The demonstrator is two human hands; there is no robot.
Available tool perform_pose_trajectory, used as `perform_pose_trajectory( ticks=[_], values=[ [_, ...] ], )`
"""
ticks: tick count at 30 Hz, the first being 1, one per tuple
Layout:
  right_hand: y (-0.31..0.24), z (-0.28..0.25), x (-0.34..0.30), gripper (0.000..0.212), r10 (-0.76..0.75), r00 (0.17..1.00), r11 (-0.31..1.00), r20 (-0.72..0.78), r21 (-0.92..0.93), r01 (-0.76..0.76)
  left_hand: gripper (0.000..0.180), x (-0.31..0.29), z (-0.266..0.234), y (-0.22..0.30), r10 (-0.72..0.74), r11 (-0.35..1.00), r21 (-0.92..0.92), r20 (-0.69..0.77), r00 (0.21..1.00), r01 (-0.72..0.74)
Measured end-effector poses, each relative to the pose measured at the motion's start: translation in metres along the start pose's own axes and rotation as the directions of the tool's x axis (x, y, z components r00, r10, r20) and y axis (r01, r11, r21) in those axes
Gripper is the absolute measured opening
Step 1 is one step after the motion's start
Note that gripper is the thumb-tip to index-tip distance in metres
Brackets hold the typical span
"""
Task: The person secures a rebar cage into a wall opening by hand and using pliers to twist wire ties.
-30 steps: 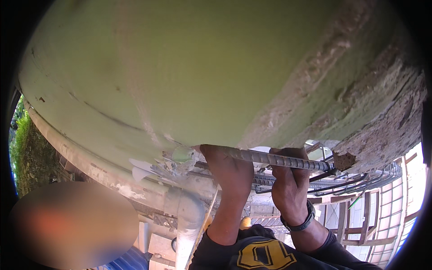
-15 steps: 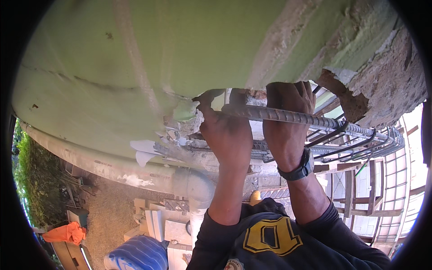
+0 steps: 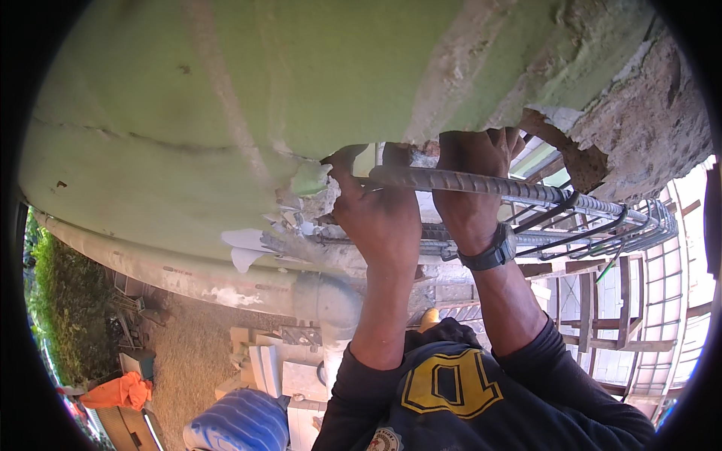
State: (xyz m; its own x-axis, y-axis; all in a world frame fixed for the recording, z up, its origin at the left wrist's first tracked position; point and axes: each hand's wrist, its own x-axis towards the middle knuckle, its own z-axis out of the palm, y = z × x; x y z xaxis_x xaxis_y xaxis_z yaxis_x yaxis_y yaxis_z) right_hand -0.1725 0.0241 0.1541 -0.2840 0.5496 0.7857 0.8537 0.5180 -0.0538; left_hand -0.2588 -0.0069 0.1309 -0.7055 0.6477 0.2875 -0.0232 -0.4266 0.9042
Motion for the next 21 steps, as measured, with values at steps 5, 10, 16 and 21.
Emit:
perform_pose_trajectory(
  ticks=[5, 10, 16, 21],
  values=[
    [-0.008, 0.004, 0.003, 0.012, 0.092, 0.981, 0.940, -0.169, 0.341, -0.029, 0.025, -0.003, 0.003, -0.005, 0.123, 0.992, 0.006, -0.082, 0.989, -0.123],
    [-0.020, -0.006, 0.005, 0.012, 0.122, 0.991, 0.930, -0.049, 0.354, -0.097, 0.021, -0.005, 0.005, -0.012, 0.215, 0.973, 0.118, -0.149, 0.965, -0.199],
    [-0.022, -0.016, -0.002, 0.017, 0.299, 0.950, 0.780, 0.090, 0.550, -0.298, 0.012, -0.011, 0.006, -0.017, 0.297, 0.954, 0.098, -0.157, 0.942, -0.284],
    [-0.027, -0.022, -0.003, 0.019, 0.338, 0.931, 0.625, 0.138, 0.706, -0.332, 0.023, -0.015, 0.003, -0.028, 0.251, 0.968, 0.051, -0.158, 0.955, -0.246]
  ],
)
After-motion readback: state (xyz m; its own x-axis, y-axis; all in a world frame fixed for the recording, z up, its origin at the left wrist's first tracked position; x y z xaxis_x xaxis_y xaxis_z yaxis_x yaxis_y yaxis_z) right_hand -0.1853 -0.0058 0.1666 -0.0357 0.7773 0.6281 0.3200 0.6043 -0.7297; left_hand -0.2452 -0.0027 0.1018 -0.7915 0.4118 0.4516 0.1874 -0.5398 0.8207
